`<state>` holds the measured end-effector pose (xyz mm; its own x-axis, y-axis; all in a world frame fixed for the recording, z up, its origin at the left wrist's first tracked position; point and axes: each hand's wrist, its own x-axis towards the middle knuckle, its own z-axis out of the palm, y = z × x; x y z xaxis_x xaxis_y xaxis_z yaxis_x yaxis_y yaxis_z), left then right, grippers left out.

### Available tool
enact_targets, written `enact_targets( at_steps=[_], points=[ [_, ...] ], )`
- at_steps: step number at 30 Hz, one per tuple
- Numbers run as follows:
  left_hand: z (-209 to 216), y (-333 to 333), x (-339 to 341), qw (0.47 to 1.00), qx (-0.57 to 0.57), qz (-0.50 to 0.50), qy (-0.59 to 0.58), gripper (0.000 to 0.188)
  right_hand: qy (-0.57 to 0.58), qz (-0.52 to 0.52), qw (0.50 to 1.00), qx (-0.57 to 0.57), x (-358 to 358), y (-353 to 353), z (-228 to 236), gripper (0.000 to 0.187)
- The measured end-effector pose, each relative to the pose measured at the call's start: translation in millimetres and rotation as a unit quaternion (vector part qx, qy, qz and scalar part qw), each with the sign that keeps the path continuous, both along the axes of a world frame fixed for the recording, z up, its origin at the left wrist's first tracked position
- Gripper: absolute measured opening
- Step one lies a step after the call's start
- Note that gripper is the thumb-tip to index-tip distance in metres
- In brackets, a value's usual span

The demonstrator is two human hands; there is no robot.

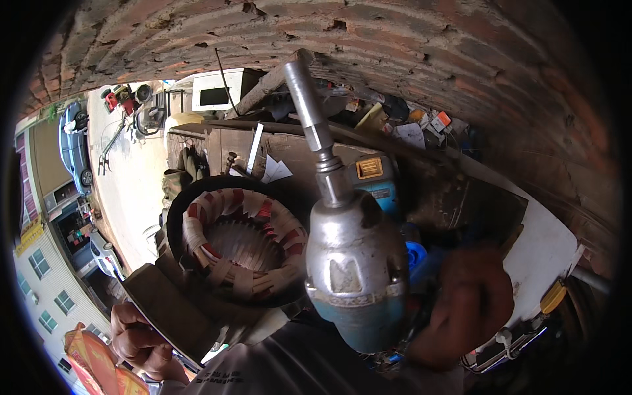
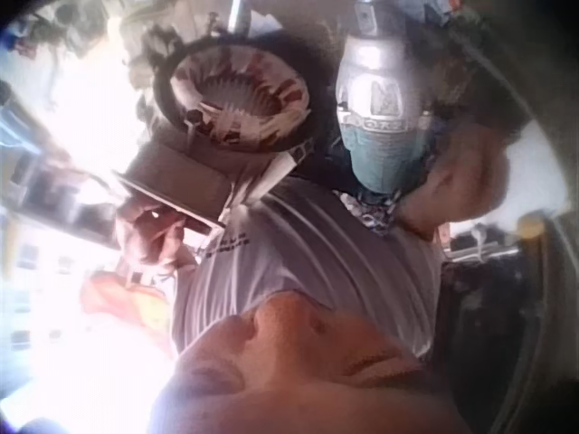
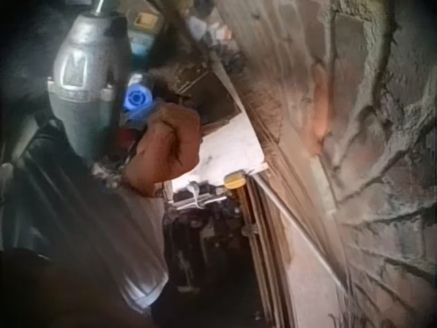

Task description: The person selects small metal fasteners from a wooden box and places them into an open electrical component mounted on a corrugated metal surface. The person then uses a cordless drill to tighten the fasteners into the component.

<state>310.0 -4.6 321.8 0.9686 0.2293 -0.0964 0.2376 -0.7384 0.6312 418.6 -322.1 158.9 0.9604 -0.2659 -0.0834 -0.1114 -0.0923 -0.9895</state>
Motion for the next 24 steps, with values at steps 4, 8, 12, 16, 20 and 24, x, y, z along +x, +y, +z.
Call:
enact_targets(
  at_steps=[4, 8, 12, 16, 20, 24],
  points=[
    [-2.7, 7.7, 15.6, 0.998, 0.03, -0.045, 0.017, 0.013, -0.141, 0.153, 0.958, 0.195, -34.1, -10.5, 20.8, 0.024],
    [-7.2, 3.8, 10.5, 0.998, 0.035, -0.052, -0.025, 0.015, -0.183, 0.409, 0.865, 0.225, -50.1, 24.2, 40.6, 0.03],
    [-8.1, 11.9, 17.7, 0.995, 0.019, -0.096, -0.018, 0.014, -0.059, 0.346, 0.935, 0.043, -55.1, 84.6, 15.7, 0.049],
    [-6.5, 12.0, 16.0, 0.985, 0.06, -0.158, -0.034, 0.016, -0.032, 0.328, 0.94, 0.087, -40.1, 111.4, -26.9, 0.043],
    [-14.3, 14.0, 19.0, 0.982, 0.037, -0.175, -0.063, 0.019, 0.08, 0.401, 0.907, 0.1, -0.2, 121.4, -51.5, 0.04],
    [-9.9, 17.4, 20.1, 0.983, -0.019, -0.175, -0.053, 0.02, 0.209, 0.424, 0.881, 0.037, 24.0, 142.3, -72.4, 0.028]
  ],
)
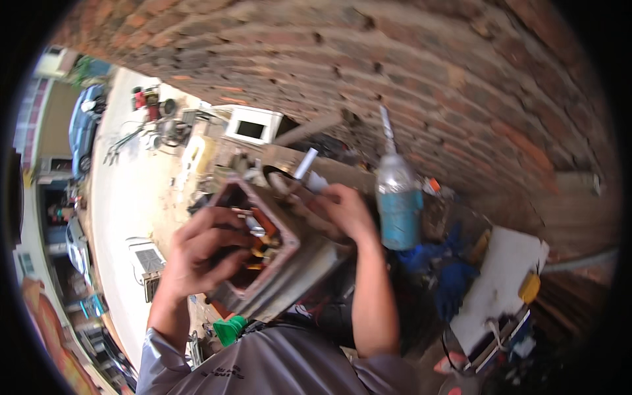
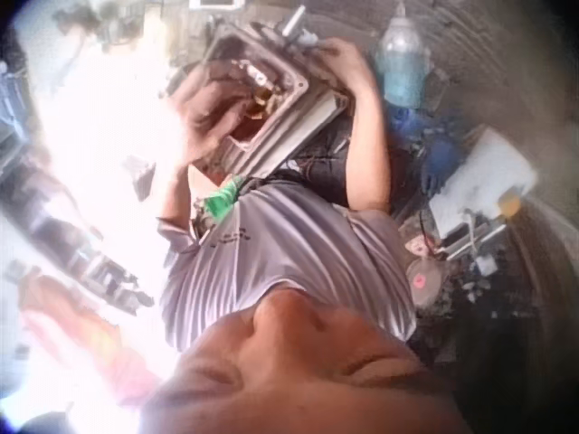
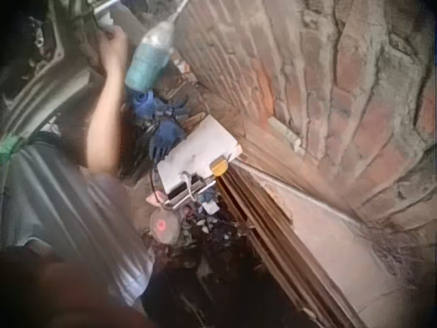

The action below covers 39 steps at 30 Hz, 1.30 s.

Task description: The person selects small metal fasteners from a wooden box and places them into an open electrical component mounted on a corrugated metal surface. The person then uses a cordless drill to tighten the fasteners into the component.

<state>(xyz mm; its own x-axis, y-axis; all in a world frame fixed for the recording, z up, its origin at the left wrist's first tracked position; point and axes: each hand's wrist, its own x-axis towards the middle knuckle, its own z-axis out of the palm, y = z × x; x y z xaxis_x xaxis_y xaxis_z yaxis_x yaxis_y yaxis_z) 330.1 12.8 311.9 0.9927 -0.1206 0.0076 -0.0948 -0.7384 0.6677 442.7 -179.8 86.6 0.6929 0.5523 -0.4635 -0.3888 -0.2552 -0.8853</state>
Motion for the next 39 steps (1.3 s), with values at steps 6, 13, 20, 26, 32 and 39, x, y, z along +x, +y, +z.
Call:
enact_targets(
  at_steps=[6, 13, 20, 26, 32, 39],
  points=[
    [-12.0, 10.2, -4.0, 0.998, -0.024, -0.056, -0.028, 0.015, -0.135, 0.021, 0.99, -0.024, 12.2, 8.5, -27.4, 0.021],
    [-32.9, 7.6, -12.4, 0.993, -0.038, -0.056, -0.092, 0.017, -0.135, 0.014, 0.991, 0.003, 11.1, 27.0, -3.5, 0.025],
    [-38.9, -1.8, -11.4, 0.984, 0.005, -0.009, -0.176, 0.017, -0.125, -0.109, 0.986, 0.029, 7.0, 13.5, 18.5, 0.032],
    [-34.3, -6.9, -14.2, 0.992, -0.003, 0.018, -0.125, 0.024, 0.026, -0.251, 0.955, 0.153, -39.3, -14.2, 21.4, 0.039],
    [-23.9, 7.7, -48.3, 0.979, -0.006, 0.014, -0.204, 0.03, 0.064, -0.274, 0.92, 0.272, -41.8, -42.5, -36.9, 0.042],
    [-20.6, 65.4, -123.1, 0.968, -0.031, 0.056, -0.241, 0.031, -0.079, -0.45, 0.862, 0.218, -104.0, -20.0, 14.1, 0.027]
  ],
)
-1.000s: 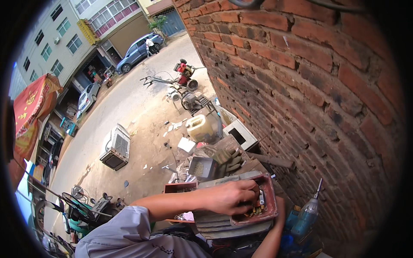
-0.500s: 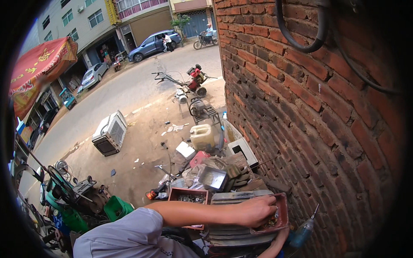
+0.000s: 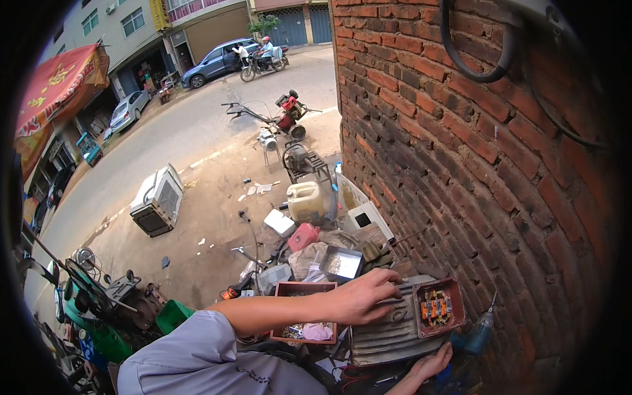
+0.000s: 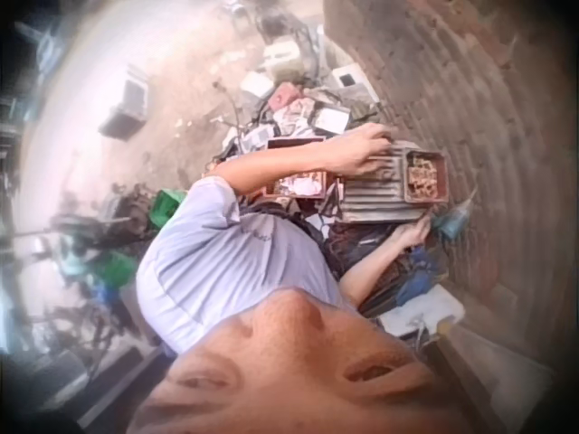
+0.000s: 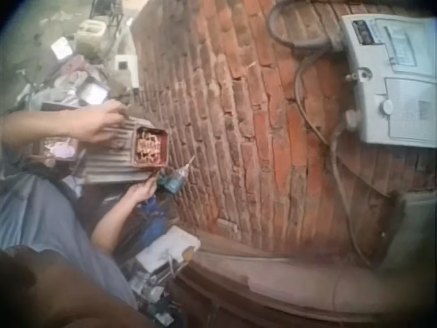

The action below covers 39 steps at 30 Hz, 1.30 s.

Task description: The person selects small metal fasteners from a wooden box and places them into an open electrical component mounted on a corrugated metal surface. The person then uses a cordless drill to tighten the fasteners into the component.

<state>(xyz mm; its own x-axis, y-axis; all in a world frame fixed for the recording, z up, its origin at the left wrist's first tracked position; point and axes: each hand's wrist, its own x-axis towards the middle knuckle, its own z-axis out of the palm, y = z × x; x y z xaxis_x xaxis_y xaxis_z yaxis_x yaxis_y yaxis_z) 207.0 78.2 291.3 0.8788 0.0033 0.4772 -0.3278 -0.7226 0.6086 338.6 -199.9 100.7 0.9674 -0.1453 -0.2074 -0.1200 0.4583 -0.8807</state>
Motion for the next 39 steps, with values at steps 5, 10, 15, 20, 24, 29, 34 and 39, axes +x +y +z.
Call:
enact_targets(
  at_steps=[5, 10, 15, 20, 24, 29, 34, 39],
  points=[
    [-20.0, 54.8, -69.9, 0.993, -0.05, 0.069, 0.08, 0.024, -0.099, -0.149, 0.973, -0.144, -28.7, 2.7, 5.0, 0.023],
    [-53.2, 86.2, -129.6, 0.965, -0.134, 0.178, 0.136, 0.016, -0.161, -0.057, 0.957, -0.232, -55.4, 10.8, 62.3, 0.015],
    [-92.1, 101.4, -174.8, 0.927, -0.262, 0.217, 0.157, 0.012, -0.258, 0.039, 0.919, -0.295, -53.7, 29.1, 120.3, 0.01],
    [-107.5, 102.6, -184.5, 0.926, -0.265, 0.21, 0.166, 0.011, -0.371, 0.024, 0.809, -0.455, -41.8, 42.8, 162.5, 0.009],
    [-108.0, 103.0, -192.8, 0.935, -0.236, 0.202, 0.172, 0.012, -0.451, 0.087, 0.708, -0.536, -16.0, 59.1, 174.7, 0.008],
    [-111.6, 107.2, -210.8, 0.934, -0.214, 0.216, 0.186, 0.015, -0.397, 0.163, 0.692, -0.58, -7.2, 69.5, 173.9, 0.01],
    [-115.0, 108.0, -227.6, 0.911, -0.238, 0.233, 0.242, 0.013, -0.377, 0.173, 0.689, -0.594, -14.6, 64.6, 180.8, 0.012],
    [-137.6, 105.5, -237.3, 0.911, -0.222, 0.248, 0.245, 0.016, -0.353, 0.196, 0.665, -0.629, -14.9, 74.0, 187.1, 0.017]
  ],
)
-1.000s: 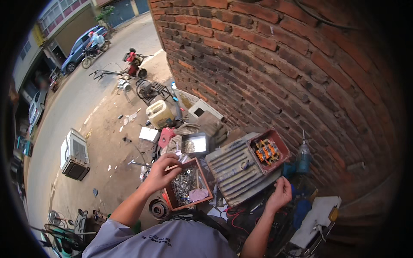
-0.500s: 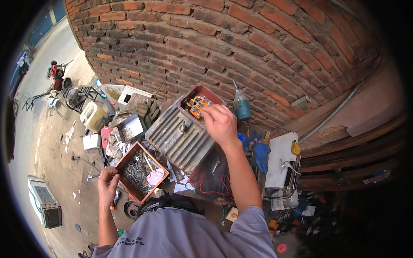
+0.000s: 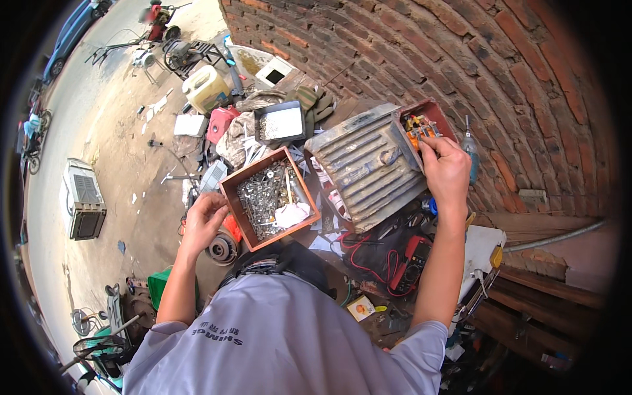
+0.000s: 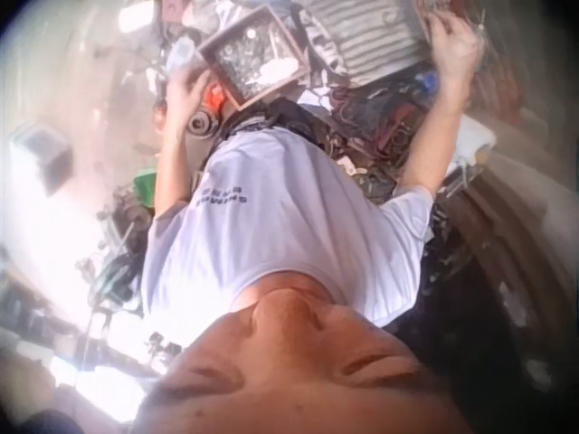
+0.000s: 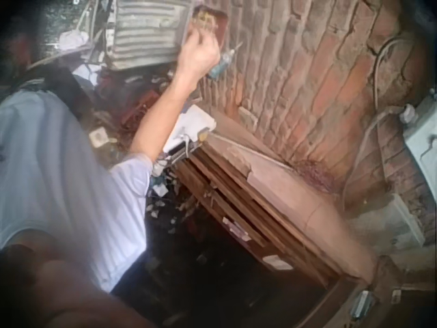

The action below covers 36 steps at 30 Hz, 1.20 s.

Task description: The person selects small metal fasteners from a wooden box and places them into an open electrical component mounted on a corrugated metal surface. The person then uses a cordless drill to tighten the fasteners into the component.

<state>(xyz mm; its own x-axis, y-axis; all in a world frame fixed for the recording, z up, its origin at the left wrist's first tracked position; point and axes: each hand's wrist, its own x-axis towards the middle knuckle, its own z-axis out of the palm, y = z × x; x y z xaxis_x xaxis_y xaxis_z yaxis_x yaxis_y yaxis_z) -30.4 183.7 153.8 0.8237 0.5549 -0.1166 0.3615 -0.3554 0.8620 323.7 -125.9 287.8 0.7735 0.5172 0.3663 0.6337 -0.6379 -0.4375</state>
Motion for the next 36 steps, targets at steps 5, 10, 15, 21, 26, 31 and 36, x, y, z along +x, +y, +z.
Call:
enact_targets(
  at_steps=[5, 10, 15, 21, 26, 31, 36],
  points=[
    [-5.9, -1.9, -1.7, 1.0, 0.008, 0.011, 0.008, 0.014, 0.041, -0.01, 0.999, 0.008, 0.6, -2.4, 1.5, 0.017],
    [-12.8, 0.3, -5.3, 1.0, 0.01, 0.0, 0.016, 0.017, 0.133, -0.069, 0.989, -0.012, 9.5, -3.0, 4.9, 0.021],
    [3.3, 5.9, 23.9, 0.998, 0.046, -0.034, 0.003, 0.015, 0.154, -0.082, 0.984, -0.019, 11.9, -0.7, 5.0, 0.025],
    [-27.4, 68.6, 166.1, 0.947, 0.251, -0.183, -0.087, 0.015, 0.163, -0.108, 0.961, 0.198, -7.9, -7.4, -0.5, 0.02],
    [-85.8, 96.2, 248.1, 0.866, 0.347, -0.335, 0.132, 0.018, 0.138, -0.077, 0.969, 0.192, -38.8, -29.8, -16.0, 0.015],
    [-87.2, 79.9, 267.6, 0.852, 0.337, -0.372, 0.149, 0.026, 0.132, -0.107, 0.967, 0.19, -53.9, -65.1, -35.9, 0.014],
    [-113.1, 82.3, 262.1, 0.847, 0.355, -0.391, 0.066, 0.019, 0.171, -0.148, 0.969, 0.101, -75.6, -48.4, -10.1, 0.031]
  ],
)
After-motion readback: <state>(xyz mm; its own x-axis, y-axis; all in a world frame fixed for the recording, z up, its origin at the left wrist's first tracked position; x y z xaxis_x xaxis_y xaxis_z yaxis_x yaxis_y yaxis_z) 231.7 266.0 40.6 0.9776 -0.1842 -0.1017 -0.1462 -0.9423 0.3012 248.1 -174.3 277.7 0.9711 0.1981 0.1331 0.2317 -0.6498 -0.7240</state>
